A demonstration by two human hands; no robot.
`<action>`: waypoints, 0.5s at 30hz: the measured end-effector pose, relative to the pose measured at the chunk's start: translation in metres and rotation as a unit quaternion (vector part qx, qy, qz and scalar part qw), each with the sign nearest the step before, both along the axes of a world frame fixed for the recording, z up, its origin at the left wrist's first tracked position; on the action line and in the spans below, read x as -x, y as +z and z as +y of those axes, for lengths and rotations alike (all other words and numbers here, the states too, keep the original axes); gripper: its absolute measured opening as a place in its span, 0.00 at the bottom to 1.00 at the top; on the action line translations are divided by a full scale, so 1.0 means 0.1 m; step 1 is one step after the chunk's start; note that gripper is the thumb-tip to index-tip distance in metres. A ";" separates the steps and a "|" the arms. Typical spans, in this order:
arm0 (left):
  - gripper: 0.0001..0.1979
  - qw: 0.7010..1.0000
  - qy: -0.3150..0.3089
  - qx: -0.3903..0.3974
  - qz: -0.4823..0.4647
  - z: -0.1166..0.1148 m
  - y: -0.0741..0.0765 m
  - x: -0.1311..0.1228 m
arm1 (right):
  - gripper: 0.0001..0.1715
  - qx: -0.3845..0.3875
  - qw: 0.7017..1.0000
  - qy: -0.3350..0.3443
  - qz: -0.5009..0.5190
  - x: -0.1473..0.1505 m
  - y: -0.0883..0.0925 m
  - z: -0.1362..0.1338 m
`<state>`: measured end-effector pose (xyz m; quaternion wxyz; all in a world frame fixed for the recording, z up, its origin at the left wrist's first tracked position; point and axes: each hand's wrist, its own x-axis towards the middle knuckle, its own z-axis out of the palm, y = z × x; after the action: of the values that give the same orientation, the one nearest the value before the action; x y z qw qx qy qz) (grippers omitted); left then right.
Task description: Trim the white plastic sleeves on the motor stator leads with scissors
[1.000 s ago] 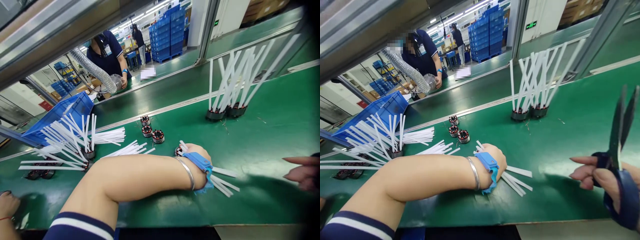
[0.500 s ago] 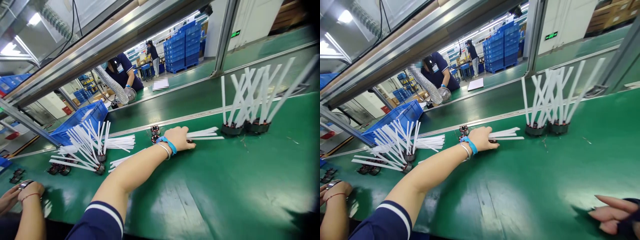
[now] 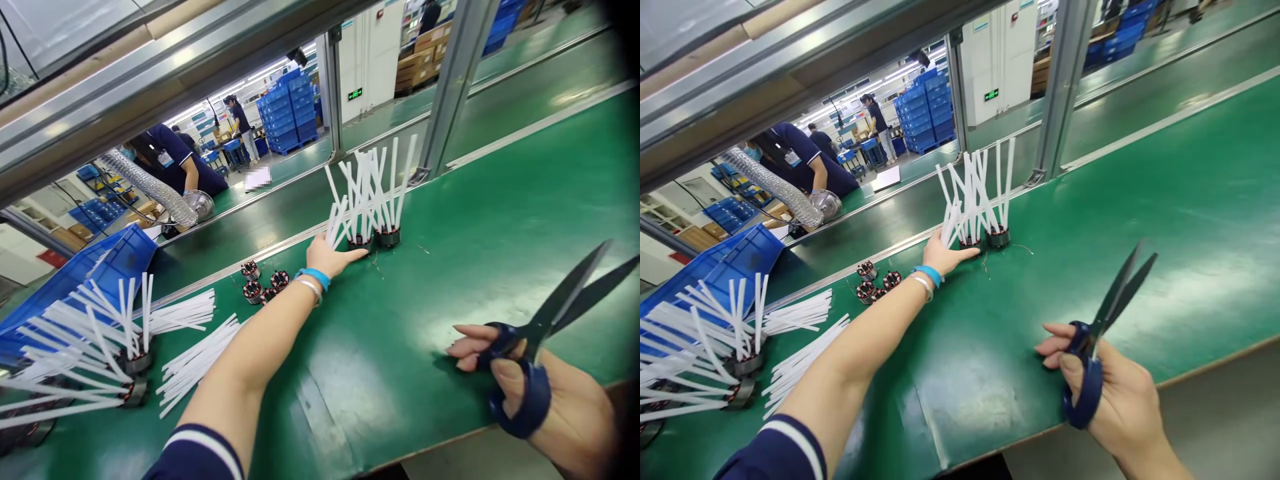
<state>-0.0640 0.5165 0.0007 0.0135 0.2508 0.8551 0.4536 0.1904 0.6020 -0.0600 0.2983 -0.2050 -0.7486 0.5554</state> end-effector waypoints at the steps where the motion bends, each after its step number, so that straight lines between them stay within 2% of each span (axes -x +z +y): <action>1: 0.36 1.000 -0.008 -0.002 -0.013 0.17 -0.08 0.02 | 0.11 -0.004 1.000 -0.005 -0.013 0.00 0.01 0.01; 4: 0.25 0.998 -0.039 -0.004 -0.045 0.47 -0.18 0.05 | 0.10 -0.007 1.000 -0.014 -0.017 0.01 0.02 0.01; 6: 0.18 0.998 -0.054 -0.006 -0.042 0.43 -0.17 -0.03 | 0.12 0.006 0.999 -0.034 0.004 0.02 0.04 -0.04; 8: 0.17 0.997 -0.065 -0.019 -0.033 0.20 -0.15 -0.19 | 0.13 0.015 0.997 -0.068 0.025 0.02 0.05 -0.08; 10: 0.18 0.994 -0.096 -0.050 -0.033 -0.16 -0.14 -0.40 | 0.14 0.003 0.996 -0.079 0.030 0.02 0.05 -0.10; 12: 0.20 0.986 -0.130 -0.071 -0.072 -0.53 -0.15 -0.61 | 0.14 -0.023 0.998 -0.054 0.024 0.01 0.04 -0.08; 15: 0.23 0.984 -0.126 -0.061 -0.106 -0.95 -0.15 -0.85 | 0.14 -0.085 0.996 -0.009 -0.007 0.00 0.01 -0.03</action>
<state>0.0213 0.4220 -0.0145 0.1456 0.3075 0.7811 0.5235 0.1902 0.5992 -0.0587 0.3141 -0.1895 -0.7936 0.4854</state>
